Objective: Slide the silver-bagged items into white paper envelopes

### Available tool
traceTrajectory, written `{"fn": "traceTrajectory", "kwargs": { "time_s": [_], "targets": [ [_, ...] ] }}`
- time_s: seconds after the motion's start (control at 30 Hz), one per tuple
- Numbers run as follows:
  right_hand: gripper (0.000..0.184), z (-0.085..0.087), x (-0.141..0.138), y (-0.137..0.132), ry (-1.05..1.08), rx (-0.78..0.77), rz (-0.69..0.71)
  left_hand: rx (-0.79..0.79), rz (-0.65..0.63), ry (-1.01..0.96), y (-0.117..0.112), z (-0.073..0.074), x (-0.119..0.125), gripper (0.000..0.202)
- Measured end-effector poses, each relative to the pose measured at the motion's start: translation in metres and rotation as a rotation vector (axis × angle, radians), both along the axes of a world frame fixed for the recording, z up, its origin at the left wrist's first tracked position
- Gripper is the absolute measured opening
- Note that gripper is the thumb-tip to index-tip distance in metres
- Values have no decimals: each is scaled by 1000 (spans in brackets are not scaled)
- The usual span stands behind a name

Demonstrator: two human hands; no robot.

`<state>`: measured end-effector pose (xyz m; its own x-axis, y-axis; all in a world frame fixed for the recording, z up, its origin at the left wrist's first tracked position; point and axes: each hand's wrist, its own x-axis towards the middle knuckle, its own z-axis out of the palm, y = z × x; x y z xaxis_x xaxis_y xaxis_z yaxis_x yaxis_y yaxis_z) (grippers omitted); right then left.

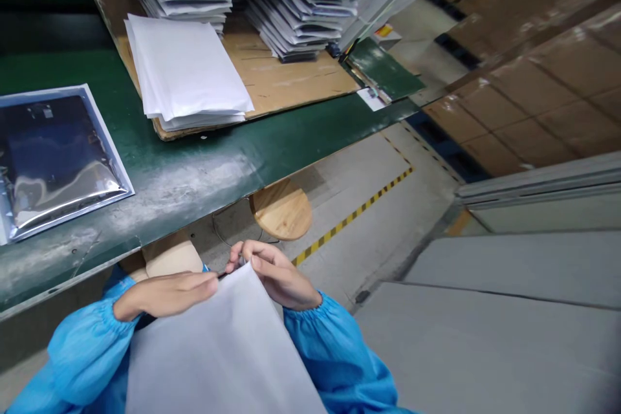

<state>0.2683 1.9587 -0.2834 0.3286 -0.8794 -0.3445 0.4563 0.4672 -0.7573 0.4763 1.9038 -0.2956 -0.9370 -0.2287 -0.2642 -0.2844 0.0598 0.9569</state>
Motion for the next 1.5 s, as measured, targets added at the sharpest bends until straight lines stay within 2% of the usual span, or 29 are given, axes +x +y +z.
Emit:
{"fn": "traceTrajectory", "kwargs": {
  "time_s": [0.07,0.17,0.2,0.27,0.3,0.33,0.4,0.47,0.57,0.6,0.7,0.8,0.9,0.97,1.13,1.27,1.33,1.4,1.5],
  "targets": [
    [24,-3,-2,-1,14,12,-77,-74,35,-28,2,5,8,44],
    [21,0,-6,5,155,-46,-203,-206,110,-93,4,16,12,43],
    [32,3,-7,8,204,-75,-166,-271,163,-102,4,21,11,41],
    [65,9,-8,14,327,-136,-28,-398,271,-103,4,34,6,38],
    [74,11,-7,17,423,-172,7,-459,309,-103,5,39,2,39],
    [75,10,-7,19,539,-215,-6,-527,340,-94,6,44,0,41],
    [60,2,-8,23,758,-301,-145,-675,378,-38,13,46,0,48],
    [47,-15,-12,27,874,-348,-297,-870,505,76,26,36,13,49],
    [46,-46,-23,38,928,-283,-428,-1115,817,198,52,4,51,34],
    [46,-54,-26,43,937,-247,-441,-1142,853,137,61,-7,65,30],
    [47,-70,-34,59,952,-176,-411,-1199,762,-97,81,-30,94,28],
    [47,-72,-38,68,973,-139,-379,-1251,711,-199,86,-36,99,23],
    [44,-65,-40,68,997,-163,-280,-1251,705,-261,83,-35,94,11],
    [40,-55,-41,63,1029,-240,-168,-1226,664,-255,82,-35,93,12],
    [57,-9,-43,40,1191,-575,72,-1127,546,-111,86,-29,99,15],
    [62,20,-20,16,1418,-860,354,-1162,446,-38,87,-13,97,18],
    [69,23,4,3,1418,-979,498,-1201,409,-3,87,-4,93,14],
    [67,19,31,-13,1271,-1056,643,-1236,393,35,88,3,90,14],
    [45,8,62,-34,954,-1131,737,-1266,378,57,92,11,87,18]
  ]
}}
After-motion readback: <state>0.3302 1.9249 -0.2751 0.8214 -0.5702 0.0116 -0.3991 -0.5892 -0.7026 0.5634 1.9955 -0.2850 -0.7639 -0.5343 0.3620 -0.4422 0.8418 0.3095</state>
